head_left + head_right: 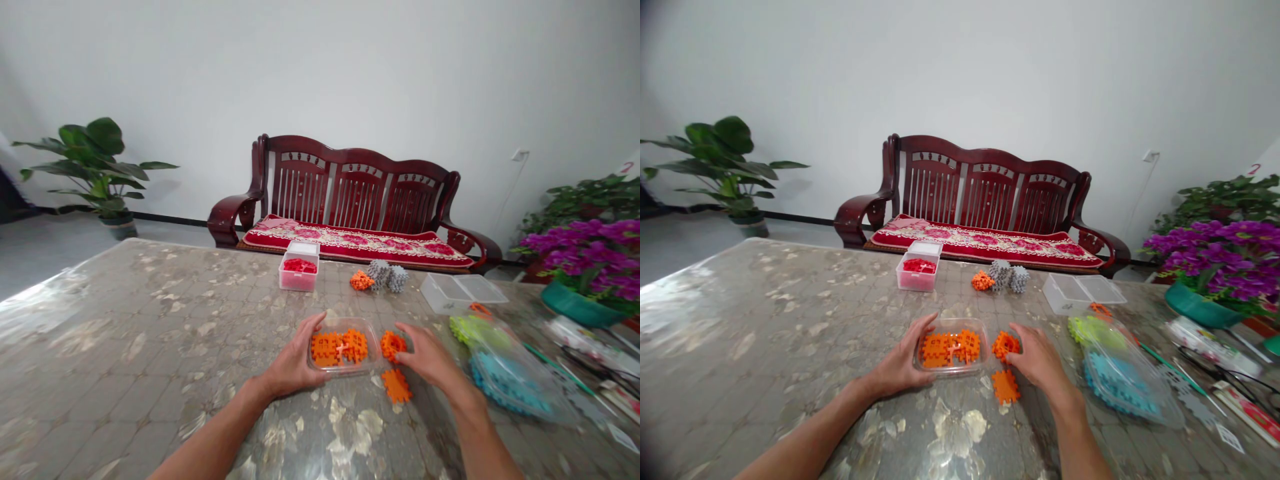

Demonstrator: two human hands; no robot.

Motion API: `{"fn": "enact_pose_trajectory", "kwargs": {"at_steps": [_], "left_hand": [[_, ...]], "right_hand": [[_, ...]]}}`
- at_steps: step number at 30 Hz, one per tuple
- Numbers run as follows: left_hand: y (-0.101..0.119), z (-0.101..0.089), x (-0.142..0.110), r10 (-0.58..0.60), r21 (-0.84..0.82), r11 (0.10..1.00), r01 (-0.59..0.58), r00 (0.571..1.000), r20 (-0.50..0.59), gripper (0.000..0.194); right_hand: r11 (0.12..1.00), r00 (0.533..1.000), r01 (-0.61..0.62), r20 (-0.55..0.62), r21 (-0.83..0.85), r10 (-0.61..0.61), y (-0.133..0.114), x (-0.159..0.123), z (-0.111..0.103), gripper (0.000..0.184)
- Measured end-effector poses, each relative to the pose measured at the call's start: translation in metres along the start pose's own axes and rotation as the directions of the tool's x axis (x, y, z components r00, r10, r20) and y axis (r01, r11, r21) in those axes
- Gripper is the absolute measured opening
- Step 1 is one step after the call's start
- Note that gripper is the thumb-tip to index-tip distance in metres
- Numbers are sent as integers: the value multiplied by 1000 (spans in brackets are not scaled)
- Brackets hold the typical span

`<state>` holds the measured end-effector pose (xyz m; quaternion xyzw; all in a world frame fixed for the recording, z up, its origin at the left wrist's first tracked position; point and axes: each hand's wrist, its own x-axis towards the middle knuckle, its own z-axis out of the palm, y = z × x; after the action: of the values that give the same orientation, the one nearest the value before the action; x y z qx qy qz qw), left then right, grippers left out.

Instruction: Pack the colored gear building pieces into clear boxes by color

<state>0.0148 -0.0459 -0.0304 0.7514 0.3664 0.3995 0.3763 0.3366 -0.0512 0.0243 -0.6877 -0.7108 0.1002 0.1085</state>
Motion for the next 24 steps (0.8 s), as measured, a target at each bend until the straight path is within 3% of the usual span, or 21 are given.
{"fn": "enact_pose_trajectory", "kwargs": {"at_steps": [6,11,14,17,21,24], "left_hand": [[2,0,0,6,7,1000,-5,1000,-5,101],[2,-1,0,4,7,1000,-4,1000,1,102],[2,-1,1,0,8,1000,0,1000,0,103],[3,0,1,9,7,1000,-9,1000,-8,103],[1,2,1,27,26,999,-26,999,-32,103],[-1,3,1,39,43,998,-37,999,-35,103]], "right_hand": [[998,1000,-8,22,-62,10,-1,-3,3,62],[1000,996,-13,-89,-4,12,-5,-6,-6,57],[993,991,81,-116,85,-71,-25,-9,-14,57],[963,978,208,-53,169,-202,-57,-10,-15,59],[914,939,328,22,239,-343,-96,-8,-7,61],[870,901,393,65,296,-429,-109,-3,-1,61]]}}
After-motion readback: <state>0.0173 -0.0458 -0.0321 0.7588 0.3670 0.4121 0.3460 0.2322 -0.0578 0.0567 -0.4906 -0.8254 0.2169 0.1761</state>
